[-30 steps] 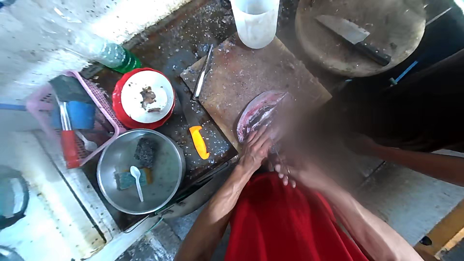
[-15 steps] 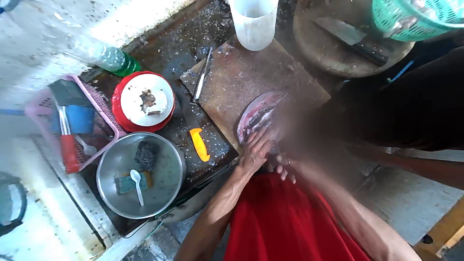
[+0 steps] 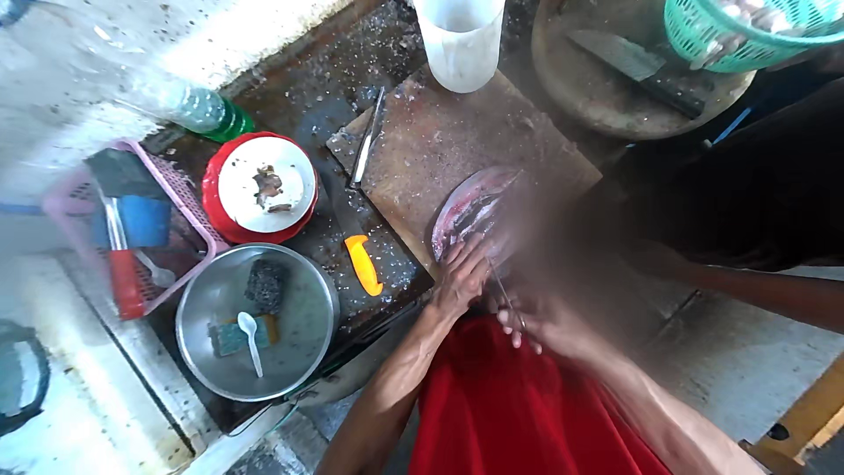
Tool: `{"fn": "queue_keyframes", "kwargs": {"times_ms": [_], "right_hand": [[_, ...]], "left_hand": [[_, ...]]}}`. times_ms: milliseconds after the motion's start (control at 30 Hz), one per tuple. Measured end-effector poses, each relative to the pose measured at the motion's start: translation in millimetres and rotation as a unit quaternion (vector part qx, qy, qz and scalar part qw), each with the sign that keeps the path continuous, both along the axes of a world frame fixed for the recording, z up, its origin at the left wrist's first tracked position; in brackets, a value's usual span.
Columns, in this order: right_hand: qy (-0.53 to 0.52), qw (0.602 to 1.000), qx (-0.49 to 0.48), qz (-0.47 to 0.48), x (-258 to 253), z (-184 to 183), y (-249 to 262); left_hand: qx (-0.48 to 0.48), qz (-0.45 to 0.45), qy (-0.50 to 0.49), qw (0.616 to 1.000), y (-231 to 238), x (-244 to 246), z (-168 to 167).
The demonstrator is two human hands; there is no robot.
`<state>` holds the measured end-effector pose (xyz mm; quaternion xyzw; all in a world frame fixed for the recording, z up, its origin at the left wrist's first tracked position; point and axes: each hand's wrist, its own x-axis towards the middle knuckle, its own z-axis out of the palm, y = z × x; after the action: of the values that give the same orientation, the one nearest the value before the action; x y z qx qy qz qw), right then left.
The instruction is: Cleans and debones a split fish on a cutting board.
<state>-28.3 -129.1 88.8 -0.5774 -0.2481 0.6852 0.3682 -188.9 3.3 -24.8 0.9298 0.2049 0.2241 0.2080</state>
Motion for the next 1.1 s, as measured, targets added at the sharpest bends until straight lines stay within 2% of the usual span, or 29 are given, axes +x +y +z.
{"fn": "queue_keyframes", "kwargs": {"times_ms": [167,333,433,500,667,833,1000,1100], "right_hand": [[0.050,0.996,-0.036,-0.056,0.4,-20.2,4.6],[0.047,0.998,-0.020,-0.020,1.6,-3.7,0.5],[0.052,0.997,-0.040,-0.048,0.0,-19.1,2.7],[0.051,0.997,-0.017,-0.055,-2.9,-22.2,4.8],[0.013,1.000,-0.011,-0.011,-7.3,-1.5,-5.7],[0.030,0.998,-0.024,-0.051,-11.6,-19.8,5.7],[0.029,0.999,-0.018,-0.024,-13.1,6.0,0.8],[0.037,0.997,-0.042,-0.060,-14.7,-10.7,3.8]], "left_hand": [[-0.014,-0.006,0.006,1.000,1.2,-1.8,1.4],[-0.010,-0.007,-0.003,1.000,1.7,-5.9,1.7],[-0.018,-0.007,0.000,1.000,0.2,-8.4,1.8],[-0.013,-0.003,-0.004,1.000,1.7,-8.0,0.7],[-0.002,-0.006,-0.013,1.000,1.0,-10.0,-2.5],[-0.024,-0.007,-0.007,1.000,1.1,-10.9,0.1],[-0.012,0.001,-0.014,1.000,6.0,-18.4,0.2],[-0.016,-0.004,-0.013,1.000,5.1,-20.4,0.2]]}}
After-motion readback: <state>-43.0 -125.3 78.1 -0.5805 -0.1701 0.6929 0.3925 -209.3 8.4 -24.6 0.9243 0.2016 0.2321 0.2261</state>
